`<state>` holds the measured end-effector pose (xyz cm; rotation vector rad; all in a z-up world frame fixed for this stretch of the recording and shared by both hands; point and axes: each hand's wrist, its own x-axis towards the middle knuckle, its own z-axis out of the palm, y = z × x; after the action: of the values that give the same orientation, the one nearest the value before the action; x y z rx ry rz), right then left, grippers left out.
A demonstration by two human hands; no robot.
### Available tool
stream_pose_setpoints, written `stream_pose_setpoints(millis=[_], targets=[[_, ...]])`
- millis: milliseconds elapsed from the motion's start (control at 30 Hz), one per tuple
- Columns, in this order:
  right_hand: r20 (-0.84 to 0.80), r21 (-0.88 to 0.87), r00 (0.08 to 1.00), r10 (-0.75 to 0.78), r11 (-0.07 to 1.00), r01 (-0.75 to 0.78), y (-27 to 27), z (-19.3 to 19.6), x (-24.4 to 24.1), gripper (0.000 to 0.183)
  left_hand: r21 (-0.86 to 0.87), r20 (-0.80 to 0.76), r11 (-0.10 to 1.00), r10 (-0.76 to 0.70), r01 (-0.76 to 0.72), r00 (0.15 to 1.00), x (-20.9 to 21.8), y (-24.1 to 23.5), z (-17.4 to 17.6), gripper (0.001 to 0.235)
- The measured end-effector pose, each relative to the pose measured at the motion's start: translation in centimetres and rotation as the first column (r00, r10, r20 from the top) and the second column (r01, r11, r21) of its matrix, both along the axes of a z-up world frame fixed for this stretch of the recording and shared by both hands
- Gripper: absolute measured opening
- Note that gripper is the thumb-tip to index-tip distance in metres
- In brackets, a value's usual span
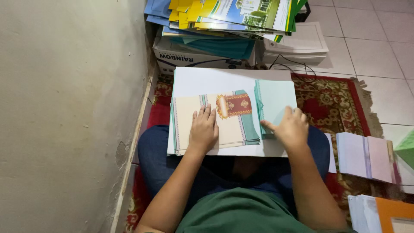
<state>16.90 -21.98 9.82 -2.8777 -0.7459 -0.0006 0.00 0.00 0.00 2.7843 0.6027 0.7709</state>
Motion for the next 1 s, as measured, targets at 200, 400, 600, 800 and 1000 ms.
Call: stream_pose_setpoints(millis=[200, 400, 600, 800, 1000], targets=[[0.072, 0.028, 0.994, 0.087, 0.996, -0.089, 1.8, -2.2, -0.2, 0.086, -0.008, 0.021, 1.0, 0.001, -0.001, 1.0, -0.1, -0.1, 0.3, 0.047], [-0.131, 0.026, 0.987, 0.097, 0.995, -0.095, 1.8, -2.1, 1.0, 0.077, -0.011, 0.017, 1.0, 0.01, -0.01, 1.0, -0.2, -0.5, 1.3, 0.047], [-0.453, 0.51, 0.891, 0.028, 0.828, 0.234, -2.5, -0.8, 4.6, 0.022, 0.022, 0.017, 1.0, 0.008, -0.009, 1.0, -0.1, -0.6, 0.8, 0.045], [-0.435, 0.898, 0.777, 0.455, 0.285, 0.336, -5.1, 4.3, 1.6, 0.015, -0.073, 0.095, 0.996, -0.044, 0.051, 0.994, -0.4, -0.3, 0.0, 0.034], [-0.381, 0.922, 0.739, 0.556, 0.171, 0.346, -2.0, 4.1, -1.8, 0.022, -0.726, 0.491, 0.527, -0.053, 0.441, 0.87, -2.5, -2.0, 4.6, 0.075]])
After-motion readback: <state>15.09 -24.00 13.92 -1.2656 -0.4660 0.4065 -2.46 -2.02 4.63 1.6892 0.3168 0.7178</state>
